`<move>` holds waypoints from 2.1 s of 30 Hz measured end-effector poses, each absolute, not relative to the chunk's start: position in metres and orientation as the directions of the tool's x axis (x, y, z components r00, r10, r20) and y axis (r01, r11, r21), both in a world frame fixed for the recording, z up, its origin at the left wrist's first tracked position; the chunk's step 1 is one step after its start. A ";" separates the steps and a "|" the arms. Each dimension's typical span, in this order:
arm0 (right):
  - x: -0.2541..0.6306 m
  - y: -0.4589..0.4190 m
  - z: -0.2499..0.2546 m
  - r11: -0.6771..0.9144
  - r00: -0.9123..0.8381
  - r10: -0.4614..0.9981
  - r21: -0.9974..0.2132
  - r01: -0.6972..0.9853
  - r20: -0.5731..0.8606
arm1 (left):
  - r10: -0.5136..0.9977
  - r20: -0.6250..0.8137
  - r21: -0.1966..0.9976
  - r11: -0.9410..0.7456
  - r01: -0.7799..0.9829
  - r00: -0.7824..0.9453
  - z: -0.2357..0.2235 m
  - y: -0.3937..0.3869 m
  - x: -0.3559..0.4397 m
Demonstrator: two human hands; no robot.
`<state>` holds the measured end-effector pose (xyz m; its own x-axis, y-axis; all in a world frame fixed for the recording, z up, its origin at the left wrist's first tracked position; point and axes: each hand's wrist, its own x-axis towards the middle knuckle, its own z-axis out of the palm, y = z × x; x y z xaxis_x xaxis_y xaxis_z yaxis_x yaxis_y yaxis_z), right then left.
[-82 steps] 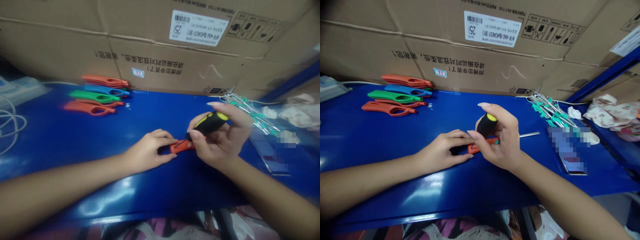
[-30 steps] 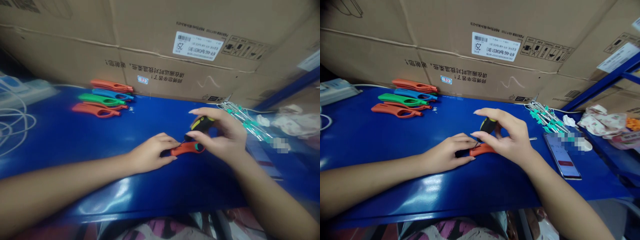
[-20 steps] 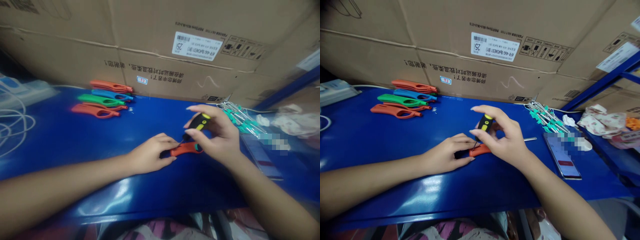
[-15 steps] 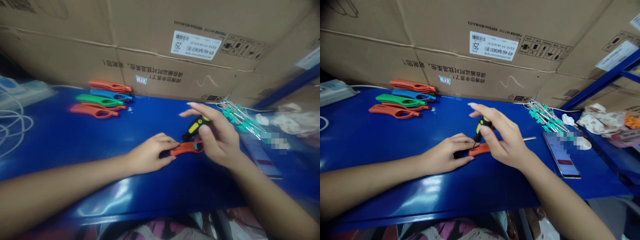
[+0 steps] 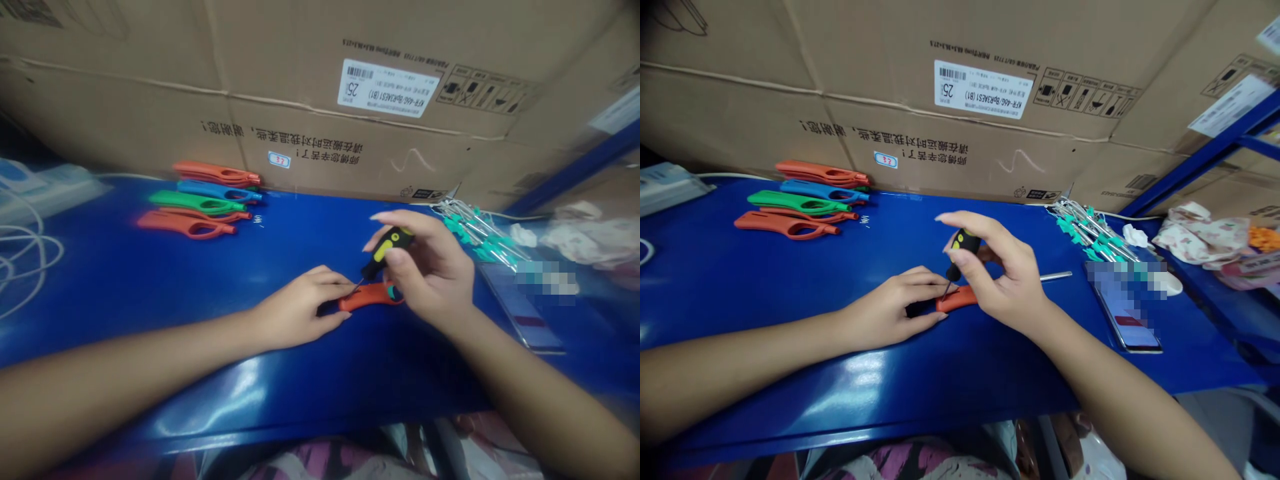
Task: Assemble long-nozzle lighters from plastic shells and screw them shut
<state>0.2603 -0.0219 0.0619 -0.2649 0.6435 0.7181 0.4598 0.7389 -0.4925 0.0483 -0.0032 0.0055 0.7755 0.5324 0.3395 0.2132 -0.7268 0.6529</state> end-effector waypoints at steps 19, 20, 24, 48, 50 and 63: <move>0.261 -0.029 0.068 0.754 -0.469 0.650 -0.580 0.308 0.597 | 0.534 0.329 0.649 -0.727 0.224 0.779 0.005 -0.004 0.048; 0.261 -0.030 0.070 0.790 -0.470 0.613 -0.511 0.339 0.635 | 0.534 0.331 0.652 -0.726 0.221 0.778 0.004 -0.004 0.048; 0.264 -0.031 0.073 0.865 -0.550 0.398 -0.100 0.493 0.734 | 0.536 0.329 0.668 -0.714 0.210 0.777 0.003 -0.003 0.048; 0.264 -0.028 0.069 0.803 -0.446 0.587 -0.416 0.428 0.675 | 0.533 0.327 0.644 -0.730 0.229 0.780 0.004 -0.003 0.048; 0.262 -0.027 0.066 0.735 -0.427 0.677 -0.573 0.362 0.599 | 0.532 0.325 0.633 -0.737 0.237 0.782 0.004 -0.003 0.048; 0.265 -0.019 0.064 0.761 -0.293 0.610 -0.441 0.476 0.736 | 0.526 0.326 0.643 -0.732 0.223 0.785 0.005 -0.003 0.047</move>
<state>0.2649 -0.0191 0.0640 -0.2927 0.6102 0.7362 0.4762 0.7607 -0.4412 0.0473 -0.0029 0.0045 0.7853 0.5261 0.3264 0.2234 -0.7324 0.6432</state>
